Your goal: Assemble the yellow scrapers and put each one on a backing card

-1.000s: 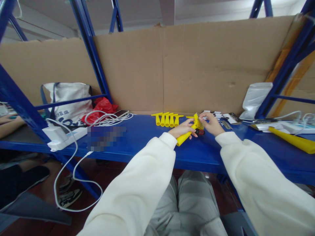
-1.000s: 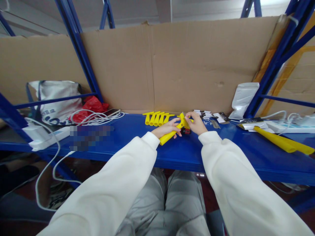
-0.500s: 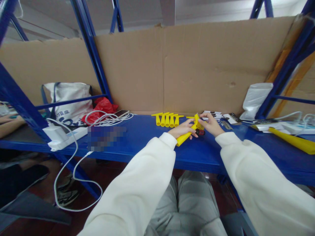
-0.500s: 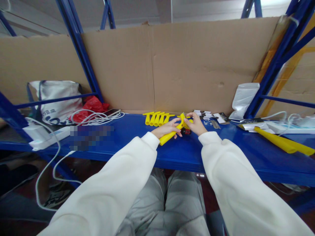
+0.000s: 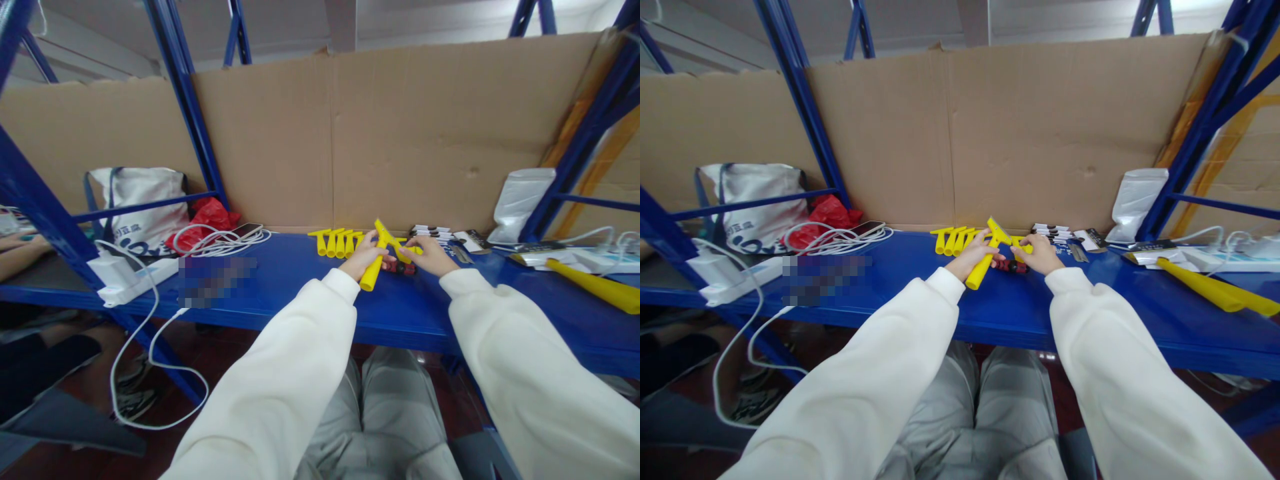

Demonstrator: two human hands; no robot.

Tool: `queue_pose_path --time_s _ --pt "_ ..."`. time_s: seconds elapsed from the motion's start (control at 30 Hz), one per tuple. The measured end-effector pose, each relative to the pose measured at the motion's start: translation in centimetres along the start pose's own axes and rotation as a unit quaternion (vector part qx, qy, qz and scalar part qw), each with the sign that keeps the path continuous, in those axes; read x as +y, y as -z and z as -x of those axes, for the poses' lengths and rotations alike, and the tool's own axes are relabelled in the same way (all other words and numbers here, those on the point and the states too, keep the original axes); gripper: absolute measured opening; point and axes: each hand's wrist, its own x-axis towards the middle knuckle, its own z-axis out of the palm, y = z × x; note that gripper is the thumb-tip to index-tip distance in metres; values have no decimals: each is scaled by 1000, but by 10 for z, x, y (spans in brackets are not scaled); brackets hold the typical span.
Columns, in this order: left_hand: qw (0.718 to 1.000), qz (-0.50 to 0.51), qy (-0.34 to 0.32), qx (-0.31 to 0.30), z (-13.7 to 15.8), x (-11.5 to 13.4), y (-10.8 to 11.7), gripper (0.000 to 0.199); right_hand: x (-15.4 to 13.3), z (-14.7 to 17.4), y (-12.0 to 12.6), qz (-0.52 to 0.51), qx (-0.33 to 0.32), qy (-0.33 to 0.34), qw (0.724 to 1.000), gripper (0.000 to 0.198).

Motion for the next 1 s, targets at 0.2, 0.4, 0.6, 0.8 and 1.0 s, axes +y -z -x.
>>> queue_pose_path --time_s 0.2,0.4,0.6,0.8,1.0 --pt "994 20 31 105 -6 0 4 78 -6 6 13 -34 -199 60 977 52" --pt "990 24 50 127 -6 3 4 77 -5 5 15 -28 -220 69 973 53" --pt "989 20 36 139 -9 0 6 72 -8 8 17 -104 -216 -3 971 51" --pt "989 -13 34 141 -12 -1 10 61 -19 7 24 -291 -90 -83 949 54" --pt "989 -48 43 131 -15 -5 14 61 -21 2 29 -395 127 -109 903 58"
